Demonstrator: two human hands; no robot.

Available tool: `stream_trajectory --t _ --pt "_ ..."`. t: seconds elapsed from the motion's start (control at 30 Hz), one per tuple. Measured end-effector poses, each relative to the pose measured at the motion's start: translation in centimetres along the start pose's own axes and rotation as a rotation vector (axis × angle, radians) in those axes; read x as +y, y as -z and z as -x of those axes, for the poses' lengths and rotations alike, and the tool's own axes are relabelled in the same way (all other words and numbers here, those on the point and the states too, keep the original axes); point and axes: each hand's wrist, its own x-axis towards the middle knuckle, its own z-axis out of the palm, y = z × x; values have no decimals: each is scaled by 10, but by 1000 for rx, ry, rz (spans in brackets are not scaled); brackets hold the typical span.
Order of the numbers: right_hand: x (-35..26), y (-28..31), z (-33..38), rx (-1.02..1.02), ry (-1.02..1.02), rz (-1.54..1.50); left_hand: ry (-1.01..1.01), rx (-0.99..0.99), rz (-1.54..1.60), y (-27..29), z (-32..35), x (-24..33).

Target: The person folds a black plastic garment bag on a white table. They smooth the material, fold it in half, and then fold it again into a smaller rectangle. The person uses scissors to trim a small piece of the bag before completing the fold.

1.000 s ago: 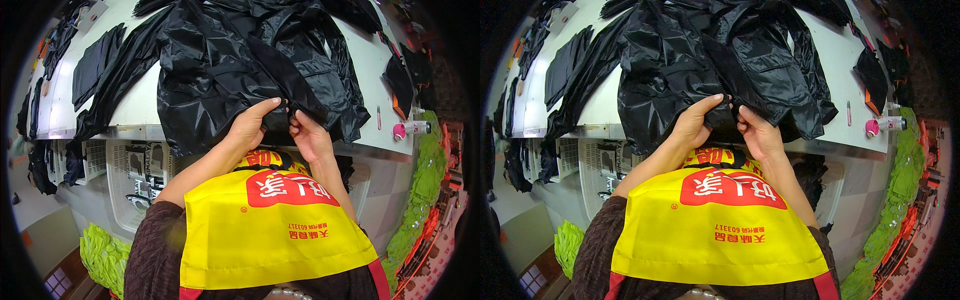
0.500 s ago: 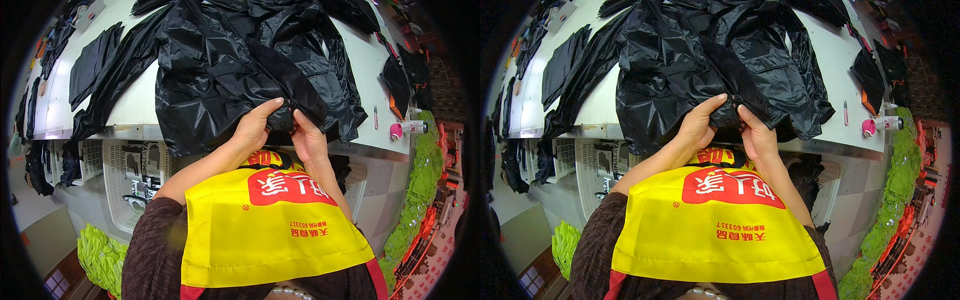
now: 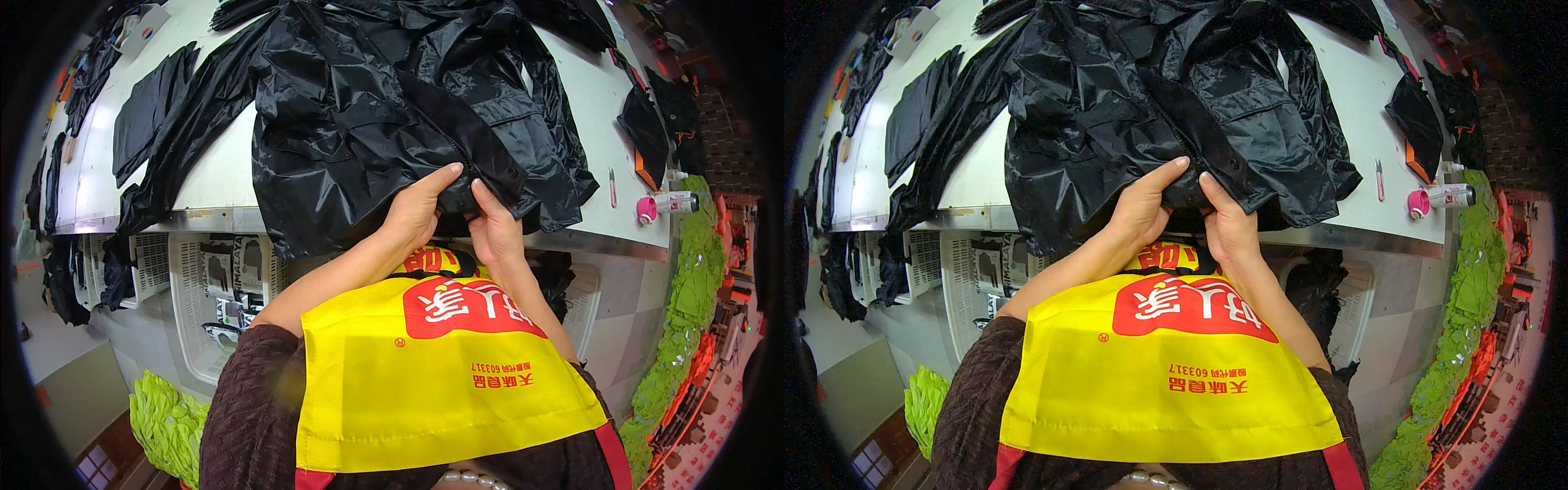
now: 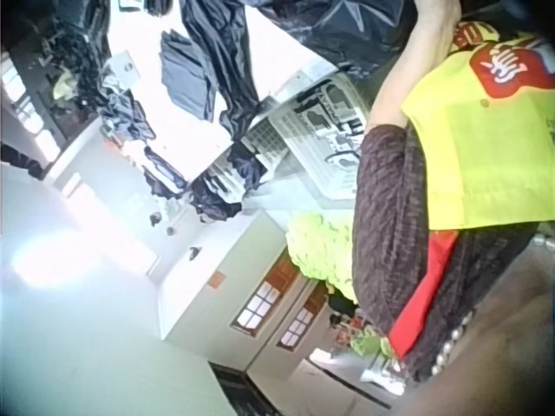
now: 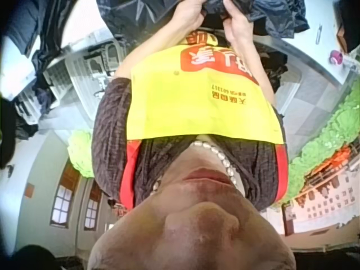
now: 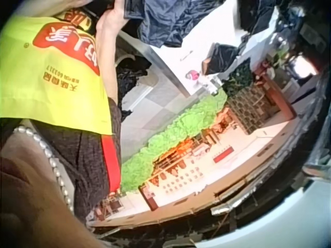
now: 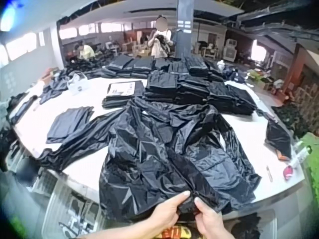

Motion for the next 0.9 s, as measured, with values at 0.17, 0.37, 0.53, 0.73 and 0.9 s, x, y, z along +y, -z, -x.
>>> stream_trajectory --t 0.17,0.37,0.53,0.73,0.9 --pt "1 12 -6 -64 -100 -107 57 -96 -122 10 -1 -5" --pt "1 28 0 -119 150 555 96 -31 -127 11 -3 2" --pt "-52 -3 55 -545 559 1483 37 27 -103 13 -3 4" --pt "-59 -20 9 -478 1013 1954 98 16 -185 12 -2 1" --pt "-58 -17 -6 -582 1045 2022 95 98 -234 20 -5 7"
